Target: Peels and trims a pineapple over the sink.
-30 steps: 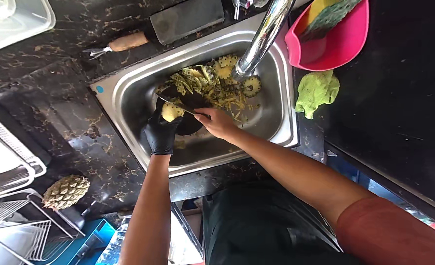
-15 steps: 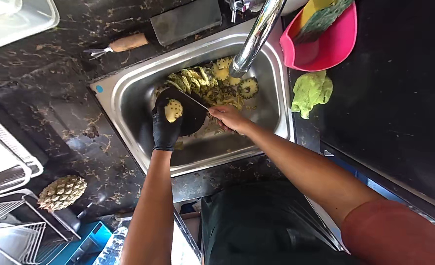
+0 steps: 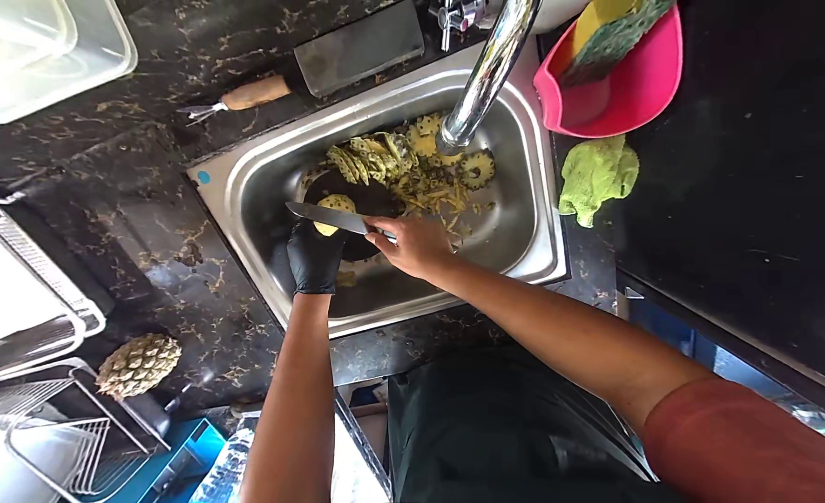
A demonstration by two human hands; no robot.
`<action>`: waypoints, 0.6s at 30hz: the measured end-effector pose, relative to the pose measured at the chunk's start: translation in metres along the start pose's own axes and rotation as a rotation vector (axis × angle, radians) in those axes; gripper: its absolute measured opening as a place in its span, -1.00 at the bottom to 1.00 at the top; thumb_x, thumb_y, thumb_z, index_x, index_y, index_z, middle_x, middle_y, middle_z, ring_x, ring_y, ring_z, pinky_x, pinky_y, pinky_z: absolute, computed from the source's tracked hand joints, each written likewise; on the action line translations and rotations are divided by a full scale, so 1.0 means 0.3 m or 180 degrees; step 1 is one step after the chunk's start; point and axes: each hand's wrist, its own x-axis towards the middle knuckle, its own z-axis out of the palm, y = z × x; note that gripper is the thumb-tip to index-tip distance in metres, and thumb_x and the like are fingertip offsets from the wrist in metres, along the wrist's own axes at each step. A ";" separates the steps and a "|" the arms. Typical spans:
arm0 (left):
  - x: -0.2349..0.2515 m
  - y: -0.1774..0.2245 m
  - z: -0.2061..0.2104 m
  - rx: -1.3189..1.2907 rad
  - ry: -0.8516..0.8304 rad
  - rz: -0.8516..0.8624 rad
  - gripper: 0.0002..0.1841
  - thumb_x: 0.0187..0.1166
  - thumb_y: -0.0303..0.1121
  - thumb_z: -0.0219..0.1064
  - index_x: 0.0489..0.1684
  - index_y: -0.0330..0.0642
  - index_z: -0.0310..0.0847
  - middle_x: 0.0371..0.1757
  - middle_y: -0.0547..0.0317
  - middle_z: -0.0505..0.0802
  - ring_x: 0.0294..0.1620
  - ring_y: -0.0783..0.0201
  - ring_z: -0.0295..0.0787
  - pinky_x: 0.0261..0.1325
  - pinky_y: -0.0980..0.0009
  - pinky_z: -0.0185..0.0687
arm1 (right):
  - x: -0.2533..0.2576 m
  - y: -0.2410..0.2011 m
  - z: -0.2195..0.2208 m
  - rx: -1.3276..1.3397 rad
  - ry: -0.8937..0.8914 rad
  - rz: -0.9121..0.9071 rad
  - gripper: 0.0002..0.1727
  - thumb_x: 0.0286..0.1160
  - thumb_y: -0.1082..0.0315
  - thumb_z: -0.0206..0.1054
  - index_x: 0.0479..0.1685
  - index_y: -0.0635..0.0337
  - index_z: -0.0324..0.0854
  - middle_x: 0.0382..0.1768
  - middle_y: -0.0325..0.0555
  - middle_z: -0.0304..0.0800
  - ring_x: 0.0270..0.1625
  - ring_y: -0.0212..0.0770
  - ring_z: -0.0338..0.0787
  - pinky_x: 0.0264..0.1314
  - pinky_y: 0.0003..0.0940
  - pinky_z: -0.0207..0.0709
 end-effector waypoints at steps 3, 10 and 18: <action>0.011 -0.017 0.003 0.0121 0.0058 0.0063 -0.37 0.21 0.03 0.68 0.21 -0.14 0.70 -0.02 -0.07 0.87 0.04 -0.07 0.82 0.17 -0.27 0.63 | 0.040 -0.015 0.023 0.0043 0.0000 0.0016 -0.50 0.76 -0.26 0.00 0.63 -0.67 0.46 0.05 -0.22 0.90 0.10 -0.06 0.87 0.00 0.18 0.70; -0.056 0.179 -0.113 0.0301 -0.0473 -0.0073 -0.38 0.41 -0.16 0.59 0.43 -0.25 0.58 0.18 -0.31 0.80 0.22 -0.25 0.73 0.31 -0.32 0.45 | 0.021 -0.016 -0.001 0.0255 -0.0080 0.0113 -0.49 0.78 -0.23 0.02 0.65 -0.57 0.47 0.04 -0.17 0.91 0.07 -0.03 0.88 0.04 0.21 0.68; -0.030 0.112 -0.072 -0.0138 -0.0373 -0.0064 -0.21 0.29 -0.09 0.69 0.60 -0.08 0.49 0.31 -0.12 0.79 0.32 -0.01 0.74 0.46 -0.11 0.52 | 0.069 -0.024 -0.038 0.0862 -0.0291 0.0302 -0.50 0.79 -0.22 0.02 0.58 -0.46 0.57 0.30 -0.30 0.85 0.29 -0.08 0.83 0.27 0.27 0.62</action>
